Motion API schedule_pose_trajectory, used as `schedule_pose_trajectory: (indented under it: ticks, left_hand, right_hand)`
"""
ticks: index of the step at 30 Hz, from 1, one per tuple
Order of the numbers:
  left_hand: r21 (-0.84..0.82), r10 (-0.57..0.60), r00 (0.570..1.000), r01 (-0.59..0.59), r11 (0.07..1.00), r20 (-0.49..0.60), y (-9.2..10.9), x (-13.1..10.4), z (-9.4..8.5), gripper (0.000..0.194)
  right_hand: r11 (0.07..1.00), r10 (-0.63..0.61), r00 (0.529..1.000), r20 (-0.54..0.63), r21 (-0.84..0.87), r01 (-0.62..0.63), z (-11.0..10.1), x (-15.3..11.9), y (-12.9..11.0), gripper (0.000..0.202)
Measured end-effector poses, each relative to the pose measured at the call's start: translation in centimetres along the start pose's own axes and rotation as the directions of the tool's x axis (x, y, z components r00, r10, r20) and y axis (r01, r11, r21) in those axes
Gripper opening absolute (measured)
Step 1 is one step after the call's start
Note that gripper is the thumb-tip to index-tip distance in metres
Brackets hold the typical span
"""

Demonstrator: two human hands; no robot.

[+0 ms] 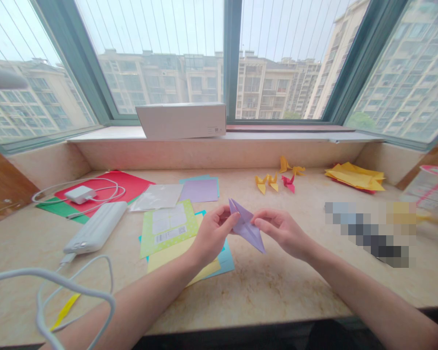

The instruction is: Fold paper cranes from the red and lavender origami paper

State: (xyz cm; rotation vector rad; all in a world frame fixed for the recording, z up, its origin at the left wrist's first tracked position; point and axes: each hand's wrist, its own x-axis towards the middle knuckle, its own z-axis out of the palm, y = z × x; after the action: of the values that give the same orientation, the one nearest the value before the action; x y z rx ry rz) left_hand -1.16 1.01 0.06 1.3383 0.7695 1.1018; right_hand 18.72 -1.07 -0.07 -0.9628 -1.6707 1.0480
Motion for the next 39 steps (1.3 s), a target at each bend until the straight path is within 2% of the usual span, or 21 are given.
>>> schedule_pose_trajectory:
  ticks: [3, 5, 8, 12, 16, 18, 21, 24, 26, 30, 36, 39]
  left_hand:
    - [-0.006, -0.030, 0.999, 0.030, 1.000, 0.020, 0.2, -0.2, 0.1, 0.034]
    - [-0.006, -0.036, 0.999, 0.037, 0.999, 0.041, 0.3, -0.2, 0.1, 0.036]
    - [-0.008, -0.036, 0.998, 0.036, 0.999, 0.048, 0.3, -0.2, 0.0, 0.037]
    - [0.004, -0.058, 0.998, 0.058, 0.998, -0.018, 0.1, 0.0, -0.3, 0.035]
    - [-0.018, -0.063, 0.997, 0.062, 0.998, -0.042, 0.0, 0.1, -0.4, 0.035]
    - [-0.041, -0.059, 0.997, 0.057, 0.998, -0.048, 0.1, 0.1, -0.4, 0.036]
    - [-0.081, -0.043, 0.997, 0.038, 0.996, -0.059, 0.3, 0.1, -0.2, 0.036]
    - [-0.098, -0.026, 0.998, 0.019, 0.995, -0.064, 0.5, 0.1, -0.3, 0.036]
    - [-0.042, 0.003, 0.998, -0.005, 0.999, -0.066, 0.5, 0.1, -0.4, 0.034]
    - [0.210, 0.129, 0.990, -0.114, 0.971, -0.060, 0.3, 0.1, -0.8, 0.032]
    - [0.496, 0.259, 0.965, -0.250, 0.831, 0.052, -0.1, 0.0, -1.4, 0.023]
    - [0.514, 0.300, 0.952, -0.283, 0.810, 0.052, 0.0, 0.0, -1.5, 0.023]
  right_hand:
    - [0.995, 0.087, 0.996, 0.000, 0.043, -0.087, 0.2, 0.1, 0.6, 0.020]
    - [0.995, 0.094, 0.995, -0.016, 0.027, -0.093, 0.3, 0.2, 1.0, 0.020]
    - [0.995, 0.015, 1.000, -0.024, -0.096, -0.017, 0.2, 0.1, 1.3, 0.016]
    - [0.979, -0.079, 0.997, 0.006, -0.188, 0.079, 0.3, 0.0, 1.3, 0.012]
    - [0.997, -0.035, 0.998, -0.060, -0.074, 0.031, 0.3, 0.0, 1.2, 0.025]
    - [0.999, 0.018, 0.998, -0.053, -0.045, -0.021, 0.2, 0.1, 1.1, 0.031]
    - [0.993, 0.103, 0.994, -0.048, -0.055, -0.106, -0.1, 0.3, 0.8, 0.028]
    - [0.993, 0.098, 0.991, -0.093, -0.063, -0.104, -0.4, 0.4, 0.9, 0.024]
    - [0.990, 0.053, 0.985, -0.164, -0.118, -0.073, -0.6, 0.4, 1.1, 0.021]
    - [0.967, -0.066, 0.958, -0.280, -0.253, -0.008, -1.4, 0.5, 1.6, 0.019]
    - [0.886, -0.318, 0.918, -0.235, -0.419, 0.200, -2.5, 0.6, 1.4, 0.016]
    - [0.878, -0.328, 0.919, -0.218, -0.430, 0.211, -2.8, 0.6, 1.2, 0.018]
